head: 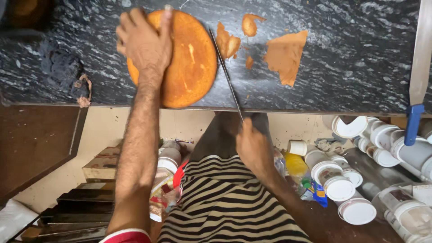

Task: The person slices a round cake into layers using a long knife, then applies a layer of frosting by hand.

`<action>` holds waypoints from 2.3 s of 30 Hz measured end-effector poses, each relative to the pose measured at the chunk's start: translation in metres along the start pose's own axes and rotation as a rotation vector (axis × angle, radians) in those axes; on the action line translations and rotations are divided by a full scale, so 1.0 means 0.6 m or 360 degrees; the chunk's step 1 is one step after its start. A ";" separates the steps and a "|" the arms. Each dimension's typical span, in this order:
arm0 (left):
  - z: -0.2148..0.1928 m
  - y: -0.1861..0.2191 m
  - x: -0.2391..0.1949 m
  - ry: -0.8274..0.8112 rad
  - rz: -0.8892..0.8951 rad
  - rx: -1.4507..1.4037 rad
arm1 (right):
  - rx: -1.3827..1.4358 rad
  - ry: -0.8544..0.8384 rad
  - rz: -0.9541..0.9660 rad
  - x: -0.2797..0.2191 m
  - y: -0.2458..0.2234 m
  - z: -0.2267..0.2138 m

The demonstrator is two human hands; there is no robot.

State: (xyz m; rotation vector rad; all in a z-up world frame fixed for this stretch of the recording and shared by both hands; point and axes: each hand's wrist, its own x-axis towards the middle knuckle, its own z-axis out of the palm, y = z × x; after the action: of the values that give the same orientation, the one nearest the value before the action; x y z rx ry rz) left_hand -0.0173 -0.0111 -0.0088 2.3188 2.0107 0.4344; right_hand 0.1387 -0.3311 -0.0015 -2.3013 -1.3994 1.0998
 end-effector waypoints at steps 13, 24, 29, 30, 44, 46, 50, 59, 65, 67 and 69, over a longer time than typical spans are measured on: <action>-0.064 0.009 -0.076 -0.0047 0.0058 -0.0289 | 0.0409 0.0432 0.0077 -0.054 0.054 -0.096; -0.042 -0.009 -0.162 -0.0277 0.0527 -0.0006 | -0.0504 0.1524 0.0248 0.043 0.232 -0.207; 0.003 0.008 -0.006 -0.0085 0.0443 -0.0069 | -0.0578 0.1371 0.0178 0.089 0.160 -0.148; 0.004 0.019 0.023 -0.0074 0.0413 -0.0052 | -0.0498 0.1367 0.0079 0.099 0.144 -0.135; 0.002 -0.113 -0.336 0.0850 -0.0917 -0.0556 | -0.0705 0.1210 -0.0147 0.163 0.298 -0.276; 0.066 -0.181 -0.411 0.0931 -0.1244 -0.0755 | -0.0654 0.1067 -0.0408 0.176 0.252 -0.262; 0.174 -0.268 -0.496 0.0652 -0.1784 -0.1538 | -0.0636 0.0794 -0.0795 0.185 0.193 -0.217; 0.358 -0.455 -0.243 0.0654 -0.2188 -0.2160 | -0.0773 0.1351 -0.0115 0.061 0.364 -0.201; 0.369 -0.474 -0.058 0.0485 -0.2223 -0.2223 | -0.0952 0.1118 -0.0192 0.068 0.248 -0.100; 0.356 -0.482 -0.066 0.0488 -0.2230 -0.2208 | -0.0791 0.0929 0.0104 0.086 0.170 -0.065; 0.341 -0.479 -0.101 0.0508 -0.2243 -0.2175 | -0.0641 0.0944 -0.0012 0.120 0.108 -0.057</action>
State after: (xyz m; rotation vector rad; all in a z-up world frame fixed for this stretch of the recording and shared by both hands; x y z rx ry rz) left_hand -0.2531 0.0058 -0.2773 -0.0216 1.7891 1.3378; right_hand 0.2245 -0.2981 -0.0474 -2.5690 -1.4558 0.0861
